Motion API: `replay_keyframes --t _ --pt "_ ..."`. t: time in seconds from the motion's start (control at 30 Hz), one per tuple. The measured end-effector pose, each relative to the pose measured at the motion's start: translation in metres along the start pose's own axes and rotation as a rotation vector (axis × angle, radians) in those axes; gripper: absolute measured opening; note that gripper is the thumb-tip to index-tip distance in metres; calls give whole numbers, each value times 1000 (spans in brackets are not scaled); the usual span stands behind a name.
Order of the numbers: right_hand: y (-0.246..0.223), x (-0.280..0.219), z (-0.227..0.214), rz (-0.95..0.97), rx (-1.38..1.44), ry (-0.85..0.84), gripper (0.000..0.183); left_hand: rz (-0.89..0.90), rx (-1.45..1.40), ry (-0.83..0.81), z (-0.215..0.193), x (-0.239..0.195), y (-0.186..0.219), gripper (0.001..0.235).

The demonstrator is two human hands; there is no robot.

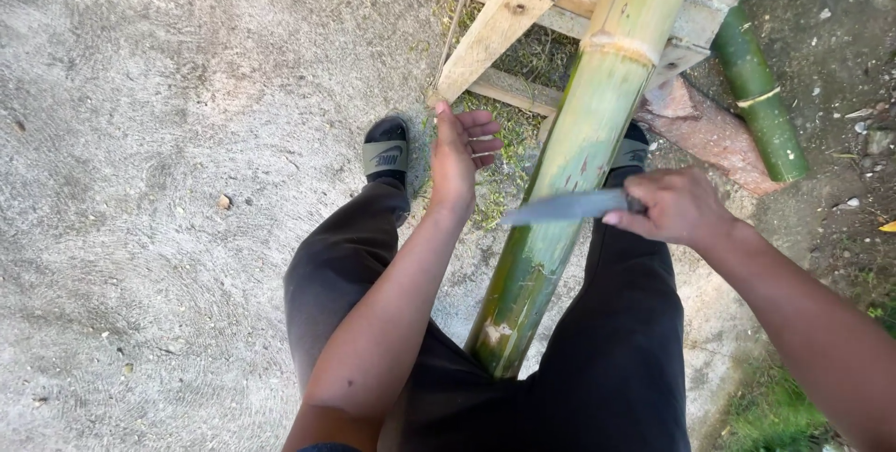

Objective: Scrape the outer surface of a bamboo pole using a knife to shape and prepare it.

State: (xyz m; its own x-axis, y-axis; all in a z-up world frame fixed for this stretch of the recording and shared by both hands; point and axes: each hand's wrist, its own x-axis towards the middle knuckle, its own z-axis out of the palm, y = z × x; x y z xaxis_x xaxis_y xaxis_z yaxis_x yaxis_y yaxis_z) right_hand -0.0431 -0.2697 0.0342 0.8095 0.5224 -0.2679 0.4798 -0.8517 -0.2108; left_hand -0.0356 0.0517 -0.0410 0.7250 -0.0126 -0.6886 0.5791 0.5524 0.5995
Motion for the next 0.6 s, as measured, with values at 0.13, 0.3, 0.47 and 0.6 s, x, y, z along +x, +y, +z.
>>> replay_keyframes --t 0.13,0.3,0.47,0.6 --pt "-9 -10 2 263 249 264 68 15 9 11 1 -2 -2 78" --pt "-5 -19 6 85 -22 49 67 34 3 70 0 0 0 71" --pt "-7 -12 -12 481 -84 -174 65 103 -11 99 -3 2 6 70" --pt "-31 -5 -35 202 -79 -33 64 115 -54 119 -3 -4 8 72"
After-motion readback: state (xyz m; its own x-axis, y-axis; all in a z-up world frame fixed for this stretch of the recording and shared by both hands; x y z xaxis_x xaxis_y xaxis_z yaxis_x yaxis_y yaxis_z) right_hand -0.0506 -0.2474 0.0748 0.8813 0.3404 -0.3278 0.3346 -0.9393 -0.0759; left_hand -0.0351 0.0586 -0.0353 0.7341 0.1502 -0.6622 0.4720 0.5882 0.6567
